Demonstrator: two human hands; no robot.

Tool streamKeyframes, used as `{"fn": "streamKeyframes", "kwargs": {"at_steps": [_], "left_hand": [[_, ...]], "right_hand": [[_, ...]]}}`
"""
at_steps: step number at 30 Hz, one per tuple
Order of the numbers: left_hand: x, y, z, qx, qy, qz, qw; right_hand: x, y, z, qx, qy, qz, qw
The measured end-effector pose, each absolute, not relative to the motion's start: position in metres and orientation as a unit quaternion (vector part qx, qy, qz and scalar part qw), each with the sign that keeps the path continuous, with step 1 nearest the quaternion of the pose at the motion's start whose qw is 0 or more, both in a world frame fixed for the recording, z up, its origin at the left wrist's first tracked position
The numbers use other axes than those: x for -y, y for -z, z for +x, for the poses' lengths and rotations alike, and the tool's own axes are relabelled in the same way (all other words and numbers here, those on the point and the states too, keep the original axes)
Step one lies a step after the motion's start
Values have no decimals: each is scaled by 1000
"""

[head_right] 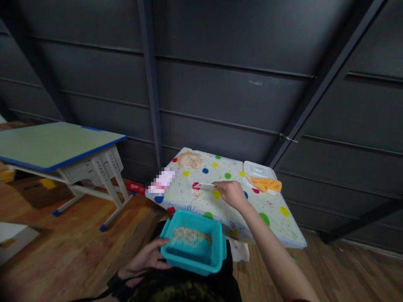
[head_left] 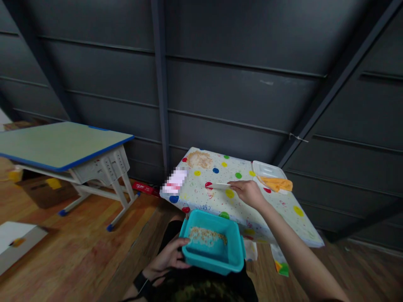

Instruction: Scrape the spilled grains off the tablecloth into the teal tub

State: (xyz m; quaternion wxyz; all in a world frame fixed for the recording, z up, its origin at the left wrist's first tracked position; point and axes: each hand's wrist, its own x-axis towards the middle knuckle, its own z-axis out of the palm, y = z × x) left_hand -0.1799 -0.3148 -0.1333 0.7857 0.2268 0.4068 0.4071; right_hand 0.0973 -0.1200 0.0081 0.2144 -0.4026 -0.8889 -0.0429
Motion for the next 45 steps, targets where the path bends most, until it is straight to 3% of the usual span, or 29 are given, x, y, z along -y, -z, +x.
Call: {"fn": "streamKeyframes", "kwargs": {"at_steps": [21, 29, 45], "left_hand": [[318, 124, -178, -389, -405, 239, 792], [318, 123, -179, -396, -397, 238, 793], [318, 126, -181, -388, -401, 227, 798]], "right_hand": [[146, 19, 118, 914, 11, -334, 230], [145, 6, 126, 884, 44, -370, 282], [170, 0, 140, 884, 53, -397, 240]]}}
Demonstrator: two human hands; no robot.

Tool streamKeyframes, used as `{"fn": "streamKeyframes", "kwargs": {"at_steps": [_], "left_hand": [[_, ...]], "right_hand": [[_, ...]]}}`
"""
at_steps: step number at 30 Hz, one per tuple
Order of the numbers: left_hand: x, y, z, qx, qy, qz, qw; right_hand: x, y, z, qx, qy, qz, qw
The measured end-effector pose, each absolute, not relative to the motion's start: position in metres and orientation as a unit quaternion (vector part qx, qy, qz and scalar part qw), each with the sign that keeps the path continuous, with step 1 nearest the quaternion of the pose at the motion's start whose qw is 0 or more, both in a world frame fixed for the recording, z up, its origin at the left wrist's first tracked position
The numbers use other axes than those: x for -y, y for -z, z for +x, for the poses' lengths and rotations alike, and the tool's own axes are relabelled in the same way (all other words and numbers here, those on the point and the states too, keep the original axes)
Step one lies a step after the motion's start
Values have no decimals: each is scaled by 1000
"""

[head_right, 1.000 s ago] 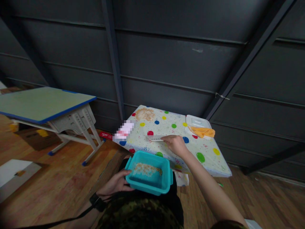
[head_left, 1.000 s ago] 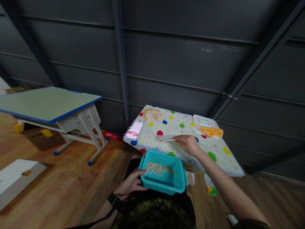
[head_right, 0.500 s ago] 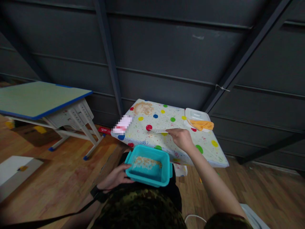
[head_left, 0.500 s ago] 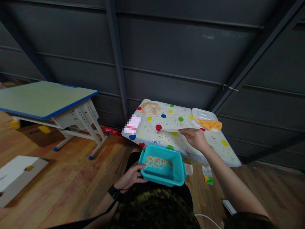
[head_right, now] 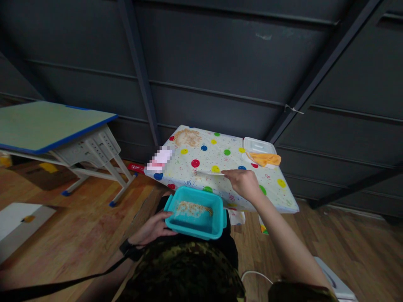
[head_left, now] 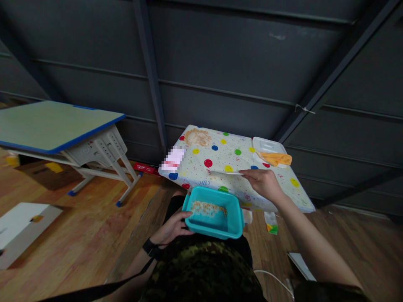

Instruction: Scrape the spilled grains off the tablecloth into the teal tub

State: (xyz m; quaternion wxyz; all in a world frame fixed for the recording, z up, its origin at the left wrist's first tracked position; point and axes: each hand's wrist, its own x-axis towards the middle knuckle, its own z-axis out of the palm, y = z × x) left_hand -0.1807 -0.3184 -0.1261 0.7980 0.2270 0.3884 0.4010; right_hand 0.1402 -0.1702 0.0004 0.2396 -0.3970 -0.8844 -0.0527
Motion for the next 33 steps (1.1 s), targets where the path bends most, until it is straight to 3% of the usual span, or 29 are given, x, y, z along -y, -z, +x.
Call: {"fn": "streamKeyframes", "kwargs": {"at_steps": [13, 33], "left_hand": [[318, 119, -173, -390, -413, 222, 792], [316, 124, -174, -415, -419, 232, 774]], "right_hand": [[211, 3, 131, 904, 148, -381, 127], [249, -17, 140, 920, 34, -349, 175]]}}
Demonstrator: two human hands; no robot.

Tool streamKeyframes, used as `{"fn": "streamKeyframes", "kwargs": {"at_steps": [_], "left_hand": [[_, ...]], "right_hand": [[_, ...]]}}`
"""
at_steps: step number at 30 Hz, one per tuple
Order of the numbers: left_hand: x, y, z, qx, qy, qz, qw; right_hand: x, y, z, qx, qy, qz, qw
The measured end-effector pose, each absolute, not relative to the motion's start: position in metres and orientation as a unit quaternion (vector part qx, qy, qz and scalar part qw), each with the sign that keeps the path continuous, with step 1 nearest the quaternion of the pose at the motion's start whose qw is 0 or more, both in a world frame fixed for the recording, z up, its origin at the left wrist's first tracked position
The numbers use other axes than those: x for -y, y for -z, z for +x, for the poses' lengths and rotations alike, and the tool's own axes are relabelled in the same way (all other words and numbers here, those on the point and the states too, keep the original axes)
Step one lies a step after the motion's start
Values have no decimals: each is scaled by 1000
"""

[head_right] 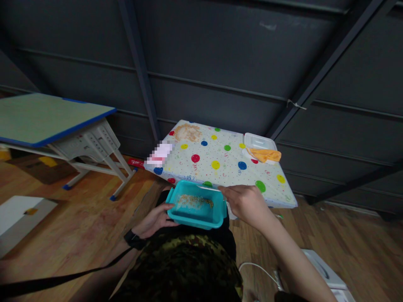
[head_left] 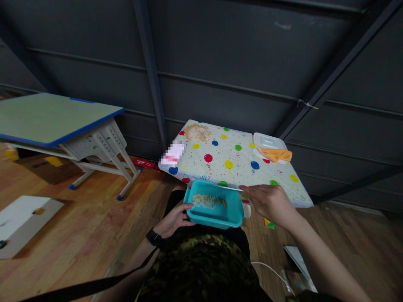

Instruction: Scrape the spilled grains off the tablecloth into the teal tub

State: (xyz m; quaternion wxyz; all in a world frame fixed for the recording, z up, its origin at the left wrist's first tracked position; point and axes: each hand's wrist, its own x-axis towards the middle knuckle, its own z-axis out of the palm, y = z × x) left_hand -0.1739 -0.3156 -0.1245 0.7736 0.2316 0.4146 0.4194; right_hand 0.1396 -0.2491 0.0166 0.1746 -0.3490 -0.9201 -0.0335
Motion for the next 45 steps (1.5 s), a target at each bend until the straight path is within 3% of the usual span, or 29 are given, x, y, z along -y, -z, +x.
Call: {"fn": "streamKeyframes", "kwargs": {"at_steps": [7, 17, 24, 33, 45], "left_hand": [[315, 128, -174, -406, -417, 232, 779], [317, 127, -177, -409, -416, 228, 780], [317, 128, -177, -415, -417, 230, 775], [316, 123, -177, -412, -414, 233, 777], [316, 124, -178, -414, -414, 234, 776]], "right_hand": [[197, -28, 134, 875, 84, -413, 236], [194, -10, 125, 906, 122, -379, 141], [219, -7, 136, 923, 99, -348, 130], [230, -14, 147, 922, 81, -319, 204], [140, 16, 125, 889, 46, -333, 310]]}}
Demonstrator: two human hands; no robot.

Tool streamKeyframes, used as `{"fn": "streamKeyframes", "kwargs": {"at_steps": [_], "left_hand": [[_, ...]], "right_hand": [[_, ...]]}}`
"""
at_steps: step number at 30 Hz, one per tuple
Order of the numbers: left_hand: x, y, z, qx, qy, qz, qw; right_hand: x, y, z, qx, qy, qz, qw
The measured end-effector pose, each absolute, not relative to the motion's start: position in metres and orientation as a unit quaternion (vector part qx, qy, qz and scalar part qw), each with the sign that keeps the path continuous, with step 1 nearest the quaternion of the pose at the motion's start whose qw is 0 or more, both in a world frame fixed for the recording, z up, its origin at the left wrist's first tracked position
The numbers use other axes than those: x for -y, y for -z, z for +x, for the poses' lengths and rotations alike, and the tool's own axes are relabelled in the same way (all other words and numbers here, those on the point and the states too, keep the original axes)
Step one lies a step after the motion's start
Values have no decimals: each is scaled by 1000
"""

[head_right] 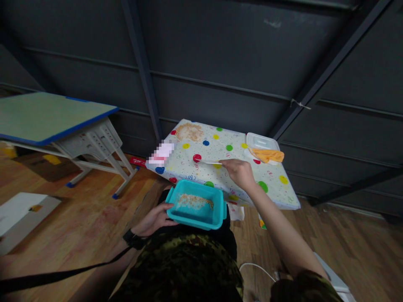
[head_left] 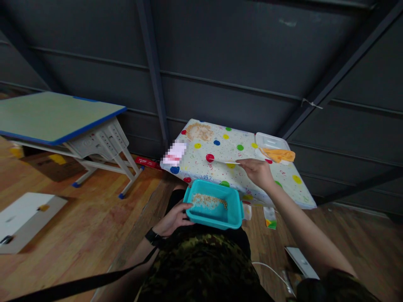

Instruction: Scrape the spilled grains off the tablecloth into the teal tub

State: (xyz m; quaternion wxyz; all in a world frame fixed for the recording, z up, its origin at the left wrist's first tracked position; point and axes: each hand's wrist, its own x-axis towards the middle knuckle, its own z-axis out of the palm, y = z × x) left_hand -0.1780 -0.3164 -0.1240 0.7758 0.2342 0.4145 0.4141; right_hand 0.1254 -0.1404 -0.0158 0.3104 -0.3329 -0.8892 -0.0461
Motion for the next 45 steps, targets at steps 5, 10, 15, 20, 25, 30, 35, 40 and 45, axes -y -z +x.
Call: {"fn": "streamKeyframes", "kwargs": {"at_steps": [5, 10, 15, 20, 25, 30, 35, 40, 45], "left_hand": [[315, 126, -178, -416, -413, 234, 776], [316, 123, -177, -418, -412, 233, 775], [317, 120, -176, -424, -416, 226, 772], [316, 123, -175, -425, -417, 225, 771], [315, 124, -175, -419, -420, 227, 772], [316, 123, -175, -415, -419, 225, 775], [315, 122, -176, -424, -419, 225, 771], [316, 120, -175, -424, -419, 225, 771], [319, 120, -176, -421, -418, 227, 772]], "right_hand": [[130, 21, 114, 899, 19, -306, 313], [131, 23, 121, 911, -11, -292, 293], [149, 17, 139, 916, -27, -282, 285], [167, 13, 153, 916, -27, -288, 278], [186, 7, 163, 917, -29, -299, 262], [195, -4, 166, 913, -11, -300, 276], [164, -3, 146, 888, -37, -320, 327], [128, 14, 113, 881, -56, -338, 326], [130, 22, 117, 907, -45, -299, 292]]}}
